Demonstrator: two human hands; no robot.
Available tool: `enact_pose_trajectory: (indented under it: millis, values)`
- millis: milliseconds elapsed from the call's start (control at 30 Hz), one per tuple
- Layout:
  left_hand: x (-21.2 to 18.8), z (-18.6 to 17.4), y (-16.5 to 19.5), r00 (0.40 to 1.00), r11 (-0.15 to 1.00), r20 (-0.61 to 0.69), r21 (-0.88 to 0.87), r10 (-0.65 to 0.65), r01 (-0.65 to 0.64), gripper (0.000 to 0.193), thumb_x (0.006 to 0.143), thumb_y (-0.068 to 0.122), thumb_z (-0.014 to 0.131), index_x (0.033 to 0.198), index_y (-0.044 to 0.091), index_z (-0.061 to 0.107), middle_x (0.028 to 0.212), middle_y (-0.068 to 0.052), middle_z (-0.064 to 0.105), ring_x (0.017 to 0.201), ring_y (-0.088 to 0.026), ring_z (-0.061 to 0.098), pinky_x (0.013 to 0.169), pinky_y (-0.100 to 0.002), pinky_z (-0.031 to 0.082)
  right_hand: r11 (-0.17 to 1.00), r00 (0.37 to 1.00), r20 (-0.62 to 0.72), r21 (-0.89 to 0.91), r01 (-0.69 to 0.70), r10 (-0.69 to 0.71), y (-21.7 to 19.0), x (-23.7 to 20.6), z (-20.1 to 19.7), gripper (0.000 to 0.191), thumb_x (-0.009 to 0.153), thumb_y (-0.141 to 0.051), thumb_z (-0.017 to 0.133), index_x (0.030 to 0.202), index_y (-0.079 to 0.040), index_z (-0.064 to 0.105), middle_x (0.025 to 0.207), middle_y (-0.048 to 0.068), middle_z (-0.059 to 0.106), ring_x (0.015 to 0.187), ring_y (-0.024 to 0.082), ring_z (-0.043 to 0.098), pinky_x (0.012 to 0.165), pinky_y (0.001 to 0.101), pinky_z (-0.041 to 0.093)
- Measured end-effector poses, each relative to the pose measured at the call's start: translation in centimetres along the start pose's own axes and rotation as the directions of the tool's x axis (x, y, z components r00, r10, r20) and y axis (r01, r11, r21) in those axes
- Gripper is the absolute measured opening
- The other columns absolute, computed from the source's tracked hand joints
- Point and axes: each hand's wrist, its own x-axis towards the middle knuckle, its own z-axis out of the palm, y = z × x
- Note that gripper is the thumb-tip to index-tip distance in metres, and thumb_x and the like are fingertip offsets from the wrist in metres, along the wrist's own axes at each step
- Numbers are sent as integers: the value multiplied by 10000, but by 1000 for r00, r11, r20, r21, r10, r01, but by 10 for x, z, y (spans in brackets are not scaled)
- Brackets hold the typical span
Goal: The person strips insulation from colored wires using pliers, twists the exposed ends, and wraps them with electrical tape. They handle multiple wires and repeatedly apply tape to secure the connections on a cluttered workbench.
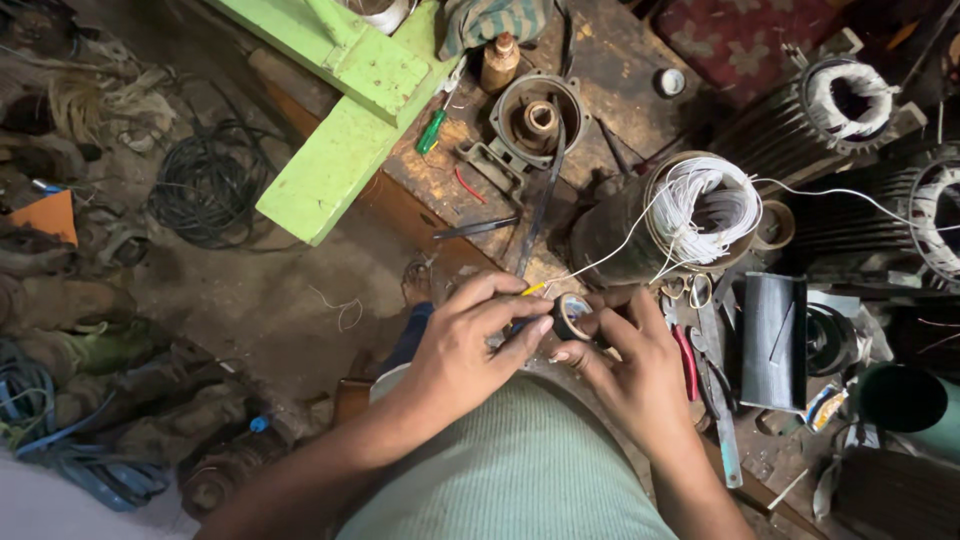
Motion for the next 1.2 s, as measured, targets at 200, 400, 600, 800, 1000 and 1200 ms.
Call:
enact_pose_trajectory:
  millis: [200, 400, 600, 800, 1000, 1200]
  values:
    - [-2, 3, -7, 973, 940, 45, 252, 225, -229, 151, 851, 95, 795, 957, 40, 704, 1043, -98, 684, 975, -269, 688, 913, -420, 533, 990, 993, 68, -112, -84, 92, -10, -6, -1, 386, 739, -262, 866, 975, 2, 712, 1018, 140, 609, 889, 312, 640, 748, 382, 514]
    - [10, -7, -13, 997, 997, 40, -39, -62, 63, 149, 822, 84, 757, 920, 27, 662, 1017, -105, 689, 932, -254, 726, 839, -347, 581, 990, 995, 89, 135, 38, -50, -12, -9, -15, 332, 790, -241, 836, 951, -2, 670, 1187, 120, 655, 1049, 262, 680, 852, 352, 546]
    - [0, -12, -5, 991, 990, 125, -129, -38, 54, 198, 903, 159, 782, 1051, 37, 736, 1054, -110, 686, 925, -237, 721, 835, -323, 575, 986, 990, 85, 112, -123, 114, -3, -4, -13, 282, 765, -235, 839, 889, -22, 701, 1192, 89, 724, 949, 232, 719, 759, 322, 558]
    - [-6, -7, 1, 997, 999, 67, -22, 48, -46, 208, 902, 150, 784, 1066, 29, 744, 1053, -94, 692, 937, -246, 712, 818, -352, 582, 998, 1000, 10, -59, -14, 14, -9, -7, -3, 358, 726, -278, 869, 886, -14, 689, 1161, 118, 695, 957, 282, 701, 772, 363, 552]
    - [-7, -7, 1, 980, 966, 78, 169, 185, -196, 143, 867, 113, 791, 979, 54, 725, 1040, -62, 678, 933, -241, 687, 859, -378, 550, 979, 999, 15, -202, -29, 33, -25, -12, -2, 414, 714, -302, 871, 1000, -30, 744, 1131, 131, 673, 915, 291, 698, 745, 378, 559]
    - [-3, -4, -6, 967, 946, 63, 202, 247, -254, 164, 804, 92, 778, 928, 56, 679, 1057, -82, 674, 930, -258, 684, 882, -396, 527, 982, 999, 13, -185, 34, -32, -28, -13, -2, 412, 728, -294, 869, 996, -18, 725, 1145, 139, 663, 943, 307, 696, 764, 380, 562]
